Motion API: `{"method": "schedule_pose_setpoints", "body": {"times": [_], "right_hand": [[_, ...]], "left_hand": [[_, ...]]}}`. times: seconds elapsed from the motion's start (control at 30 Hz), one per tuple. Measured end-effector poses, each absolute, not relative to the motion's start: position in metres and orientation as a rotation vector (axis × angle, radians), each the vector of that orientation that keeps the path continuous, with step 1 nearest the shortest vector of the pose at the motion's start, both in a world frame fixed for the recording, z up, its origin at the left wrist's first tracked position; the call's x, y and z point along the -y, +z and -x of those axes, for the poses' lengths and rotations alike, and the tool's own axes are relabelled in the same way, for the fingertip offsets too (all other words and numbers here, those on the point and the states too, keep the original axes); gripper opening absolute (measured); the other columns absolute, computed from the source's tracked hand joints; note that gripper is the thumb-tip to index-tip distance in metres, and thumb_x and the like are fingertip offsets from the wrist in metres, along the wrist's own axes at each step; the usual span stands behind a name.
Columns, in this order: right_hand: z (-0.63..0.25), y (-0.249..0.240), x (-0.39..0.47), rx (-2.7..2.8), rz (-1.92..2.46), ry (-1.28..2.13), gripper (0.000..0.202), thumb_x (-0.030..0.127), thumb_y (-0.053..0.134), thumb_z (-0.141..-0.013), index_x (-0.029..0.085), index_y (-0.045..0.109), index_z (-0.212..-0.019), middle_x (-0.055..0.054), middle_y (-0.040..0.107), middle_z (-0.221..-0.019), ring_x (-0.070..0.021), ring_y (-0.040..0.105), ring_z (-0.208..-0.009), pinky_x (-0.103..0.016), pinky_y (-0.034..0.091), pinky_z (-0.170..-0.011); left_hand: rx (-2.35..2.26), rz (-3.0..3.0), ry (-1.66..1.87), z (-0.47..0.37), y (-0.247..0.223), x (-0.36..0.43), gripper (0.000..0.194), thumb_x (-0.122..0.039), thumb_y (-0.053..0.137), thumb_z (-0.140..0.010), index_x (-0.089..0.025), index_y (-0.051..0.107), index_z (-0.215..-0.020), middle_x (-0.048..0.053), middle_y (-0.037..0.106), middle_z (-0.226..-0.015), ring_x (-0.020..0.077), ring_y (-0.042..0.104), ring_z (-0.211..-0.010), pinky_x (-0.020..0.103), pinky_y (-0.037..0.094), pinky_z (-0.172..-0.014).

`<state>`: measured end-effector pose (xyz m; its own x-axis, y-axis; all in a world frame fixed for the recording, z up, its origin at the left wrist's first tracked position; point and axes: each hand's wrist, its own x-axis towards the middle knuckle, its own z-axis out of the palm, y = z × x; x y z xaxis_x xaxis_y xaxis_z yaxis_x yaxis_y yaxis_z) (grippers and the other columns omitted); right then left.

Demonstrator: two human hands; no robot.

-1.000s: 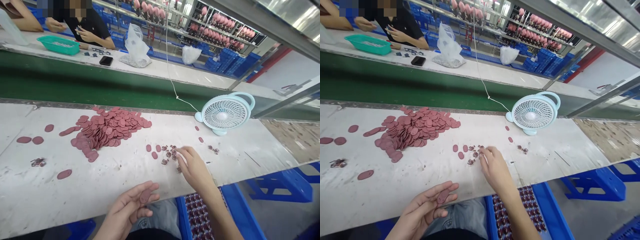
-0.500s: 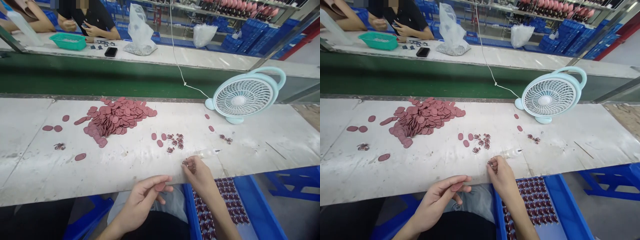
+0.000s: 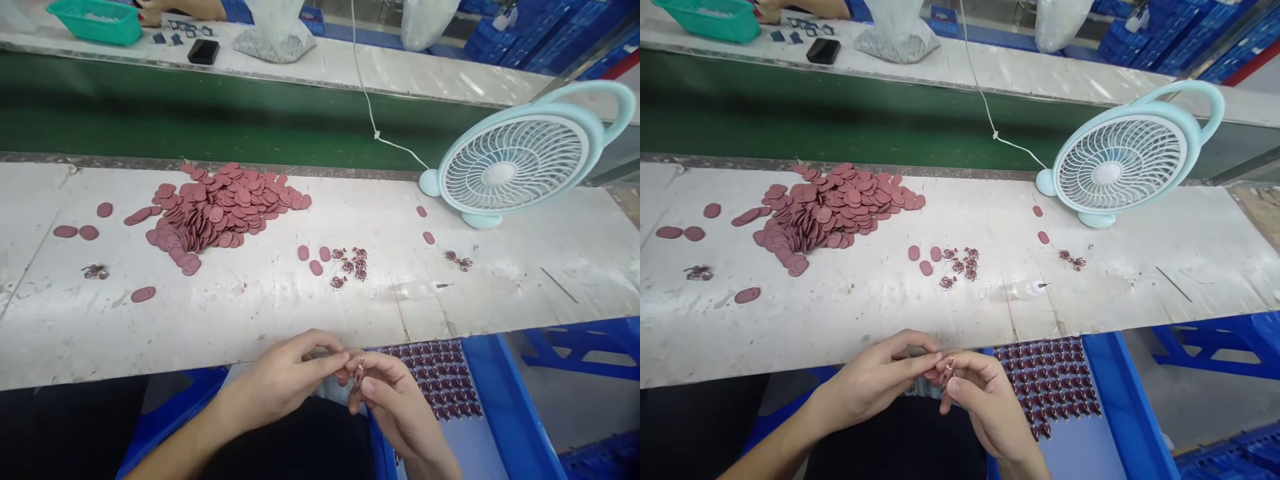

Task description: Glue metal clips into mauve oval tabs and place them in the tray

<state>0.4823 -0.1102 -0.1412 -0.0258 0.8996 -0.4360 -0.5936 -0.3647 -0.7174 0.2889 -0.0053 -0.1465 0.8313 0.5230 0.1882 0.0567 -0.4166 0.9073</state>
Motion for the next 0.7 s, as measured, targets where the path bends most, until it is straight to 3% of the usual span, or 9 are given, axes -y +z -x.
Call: {"method": "schedule_pose_setpoints", "body": {"times": [0.1, 0.23, 0.37, 0.5, 0.7], "right_hand": [[-0.486, -0.147, 0.108, 0.32, 0.968, 1.829, 0.017, 0.027, 0.082, -0.08, 0.02, 0.078, -0.095, -0.005, 0.074, -0.091, -0.0168, 0.071, -0.08, -0.021, 0.059, -0.055], [-0.484, -0.149, 0.104, 0.239, 0.879, 1.964, 0.016, 0.03, 0.082, -0.079, 0.018, 0.079, -0.089, -0.005, 0.077, -0.082, -0.0129, 0.07, -0.066, -0.017, 0.056, -0.051], [-0.473, -0.144, 0.103, 0.314, 0.931, 1.829, 0.013, 0.026, 0.082, -0.079, 0.021, 0.08, -0.091, -0.003, 0.077, -0.083, -0.0135, 0.072, -0.073, -0.017, 0.057, -0.057], [-0.463, -0.142, 0.104, 0.39, 0.905, 1.667, 0.015, 0.024, 0.08, -0.081, 0.026, 0.08, -0.095, -0.002, 0.078, -0.09, -0.0125, 0.07, -0.075, -0.017, 0.057, -0.062], [-0.455, -0.148, 0.11, 0.555, 1.001, 1.502, 0.02, 0.023, 0.076, -0.083, 0.028, 0.079, -0.102, -0.004, 0.073, -0.093, -0.0161, 0.067, -0.079, -0.023, 0.059, -0.062]], "left_hand": [[-0.379, -1.853, 0.546, -0.286, -0.149, -0.001, 0.038, -0.008, 0.056, -0.093, -0.024, 0.07, -0.124, 0.011, 0.074, -0.108, 0.0182, 0.072, -0.087, 0.024, 0.058, -0.073], [-0.263, -1.698, 0.592, -0.28, -0.157, -0.006, 0.045, -0.006, 0.065, -0.088, -0.028, 0.07, -0.127, 0.012, 0.076, -0.114, 0.0224, 0.075, -0.098, 0.031, 0.062, -0.083], [-0.287, -1.56, 0.726, -0.282, -0.164, -0.002, 0.051, -0.001, 0.069, -0.083, -0.028, 0.07, -0.126, 0.013, 0.074, -0.122, 0.0235, 0.074, -0.103, 0.032, 0.063, -0.087], [-0.431, -1.245, 0.874, -0.291, -0.171, 0.019, 0.047, -0.007, 0.078, -0.078, -0.027, 0.074, -0.12, 0.012, 0.074, -0.124, 0.0263, 0.073, -0.108, 0.035, 0.061, -0.094], [-0.503, -0.683, 0.852, -0.304, -0.181, 0.05, 0.033, -0.014, 0.074, -0.085, -0.029, 0.075, -0.115, 0.007, 0.073, -0.126, 0.0222, 0.072, -0.109, 0.027, 0.062, -0.084]]}}
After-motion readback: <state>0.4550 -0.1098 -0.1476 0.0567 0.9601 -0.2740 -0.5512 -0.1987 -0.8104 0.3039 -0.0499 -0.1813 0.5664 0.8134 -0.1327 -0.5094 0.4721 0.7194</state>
